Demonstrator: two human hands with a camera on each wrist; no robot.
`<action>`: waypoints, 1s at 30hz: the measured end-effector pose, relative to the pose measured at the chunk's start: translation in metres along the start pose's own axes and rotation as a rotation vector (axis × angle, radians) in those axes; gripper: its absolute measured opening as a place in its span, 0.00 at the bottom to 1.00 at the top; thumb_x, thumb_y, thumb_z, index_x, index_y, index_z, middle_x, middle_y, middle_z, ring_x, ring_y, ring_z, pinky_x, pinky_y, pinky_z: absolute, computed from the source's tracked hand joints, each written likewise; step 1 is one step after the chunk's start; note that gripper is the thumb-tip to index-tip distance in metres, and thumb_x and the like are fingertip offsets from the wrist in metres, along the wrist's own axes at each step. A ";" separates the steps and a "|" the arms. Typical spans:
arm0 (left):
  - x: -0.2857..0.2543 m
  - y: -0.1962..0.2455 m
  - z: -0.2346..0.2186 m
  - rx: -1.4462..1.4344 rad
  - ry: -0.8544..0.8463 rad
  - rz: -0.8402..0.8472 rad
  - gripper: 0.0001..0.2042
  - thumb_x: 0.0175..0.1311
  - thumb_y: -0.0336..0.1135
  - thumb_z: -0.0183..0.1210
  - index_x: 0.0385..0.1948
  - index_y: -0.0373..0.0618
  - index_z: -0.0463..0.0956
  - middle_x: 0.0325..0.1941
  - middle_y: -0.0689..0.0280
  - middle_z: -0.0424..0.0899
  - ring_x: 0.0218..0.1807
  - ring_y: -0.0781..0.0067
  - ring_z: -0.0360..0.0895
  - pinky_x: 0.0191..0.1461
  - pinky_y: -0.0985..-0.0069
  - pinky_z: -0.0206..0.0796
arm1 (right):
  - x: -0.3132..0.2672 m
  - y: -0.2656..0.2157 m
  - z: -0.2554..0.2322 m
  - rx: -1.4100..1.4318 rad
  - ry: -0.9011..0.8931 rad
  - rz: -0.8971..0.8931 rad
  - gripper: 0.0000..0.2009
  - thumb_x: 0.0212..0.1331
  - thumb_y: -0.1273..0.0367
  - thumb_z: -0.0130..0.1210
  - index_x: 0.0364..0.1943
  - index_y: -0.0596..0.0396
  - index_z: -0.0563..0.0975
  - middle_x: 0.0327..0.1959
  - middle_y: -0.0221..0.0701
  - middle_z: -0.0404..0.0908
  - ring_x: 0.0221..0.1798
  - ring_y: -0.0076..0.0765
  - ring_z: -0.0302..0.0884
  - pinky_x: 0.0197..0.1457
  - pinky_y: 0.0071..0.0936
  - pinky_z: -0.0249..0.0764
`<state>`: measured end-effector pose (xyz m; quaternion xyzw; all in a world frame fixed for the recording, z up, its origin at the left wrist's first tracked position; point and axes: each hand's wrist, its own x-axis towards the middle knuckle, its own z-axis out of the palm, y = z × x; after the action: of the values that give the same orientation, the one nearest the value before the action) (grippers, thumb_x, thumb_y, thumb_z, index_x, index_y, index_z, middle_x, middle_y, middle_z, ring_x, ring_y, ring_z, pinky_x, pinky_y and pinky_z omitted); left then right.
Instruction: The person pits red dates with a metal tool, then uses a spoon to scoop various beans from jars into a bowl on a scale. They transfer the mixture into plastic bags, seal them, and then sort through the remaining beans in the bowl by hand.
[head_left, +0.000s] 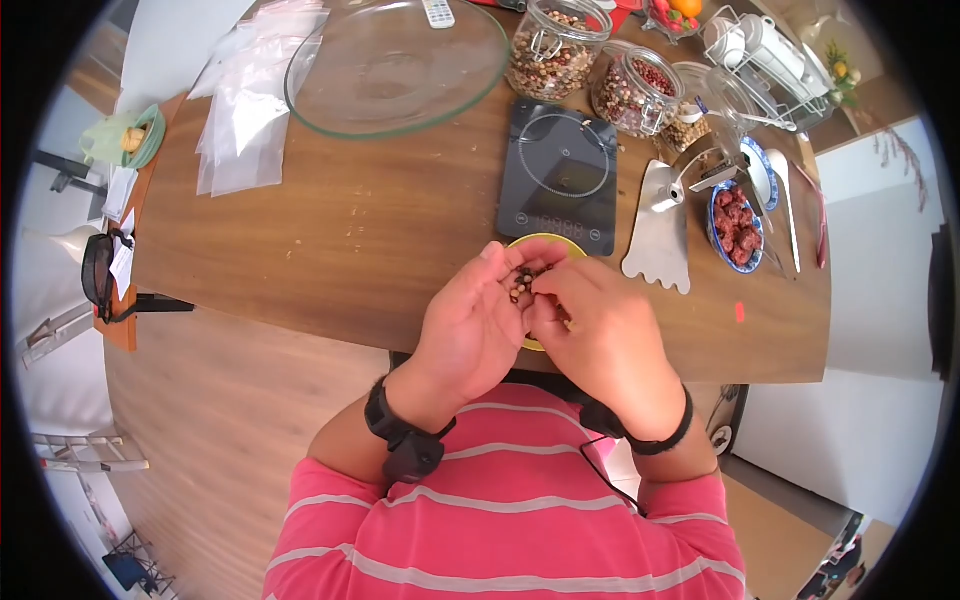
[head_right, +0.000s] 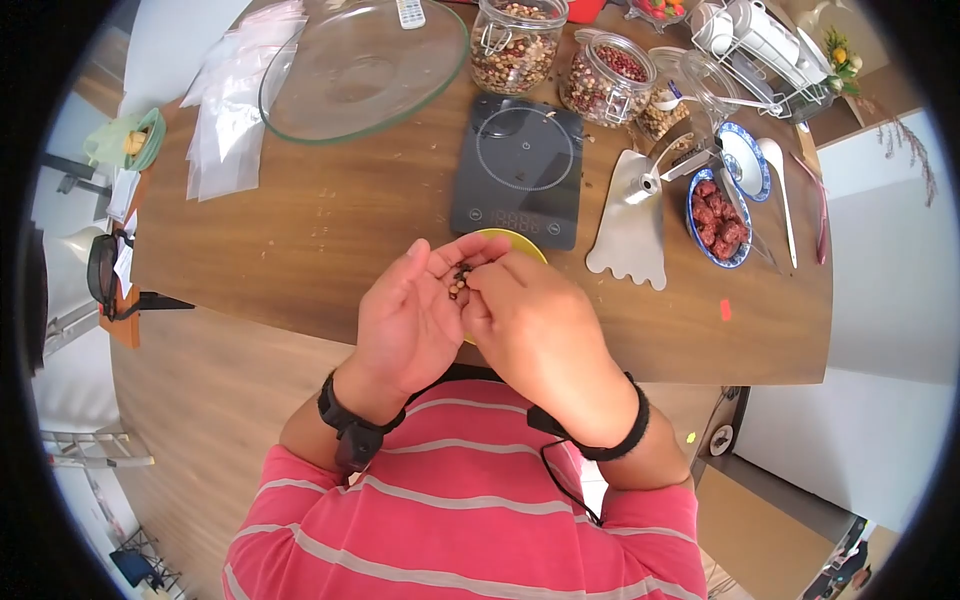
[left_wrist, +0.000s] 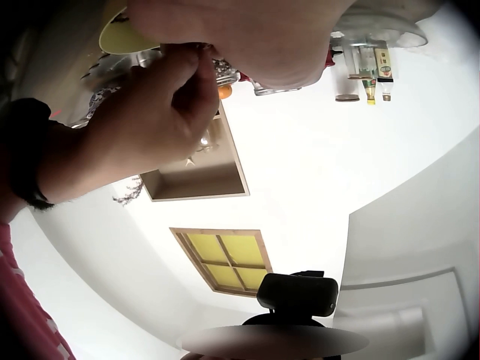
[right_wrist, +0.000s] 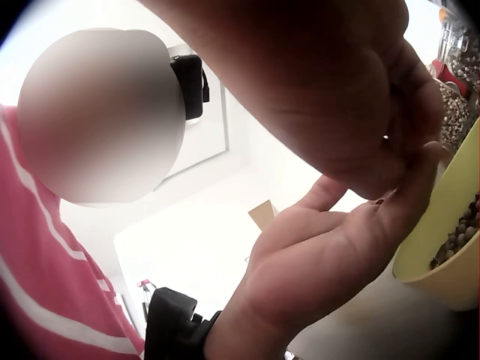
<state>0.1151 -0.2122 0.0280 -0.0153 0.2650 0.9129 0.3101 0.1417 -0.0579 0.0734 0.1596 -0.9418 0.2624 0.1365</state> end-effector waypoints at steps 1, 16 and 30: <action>-0.001 0.002 0.000 -0.041 0.019 -0.003 0.29 0.81 0.53 0.41 0.66 0.33 0.68 0.69 0.53 0.75 0.70 0.60 0.72 0.74 0.62 0.63 | 0.000 0.000 -0.003 0.122 0.038 0.028 0.07 0.51 0.76 0.64 0.34 0.56 0.81 0.30 0.36 0.81 0.32 0.41 0.84 0.35 0.37 0.80; -0.003 0.002 -0.003 -0.124 0.048 -0.003 0.29 0.82 0.53 0.40 0.65 0.33 0.68 0.71 0.49 0.72 0.71 0.57 0.70 0.76 0.60 0.60 | 0.004 0.001 -0.015 0.066 -0.093 0.037 0.08 0.55 0.76 0.65 0.39 0.54 0.82 0.38 0.37 0.83 0.38 0.51 0.83 0.39 0.43 0.80; -0.002 -0.002 -0.002 -0.051 -0.114 -0.095 0.32 0.80 0.59 0.41 0.65 0.34 0.67 0.61 0.61 0.78 0.63 0.69 0.74 0.69 0.69 0.63 | 0.019 0.009 -0.018 0.018 -0.331 -0.141 0.11 0.53 0.75 0.60 0.42 0.60 0.83 0.48 0.37 0.84 0.48 0.47 0.84 0.44 0.39 0.82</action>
<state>0.1175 -0.2127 0.0252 0.0161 0.2228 0.9029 0.3672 0.1242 -0.0455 0.0910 0.2678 -0.9354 0.2309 -0.0039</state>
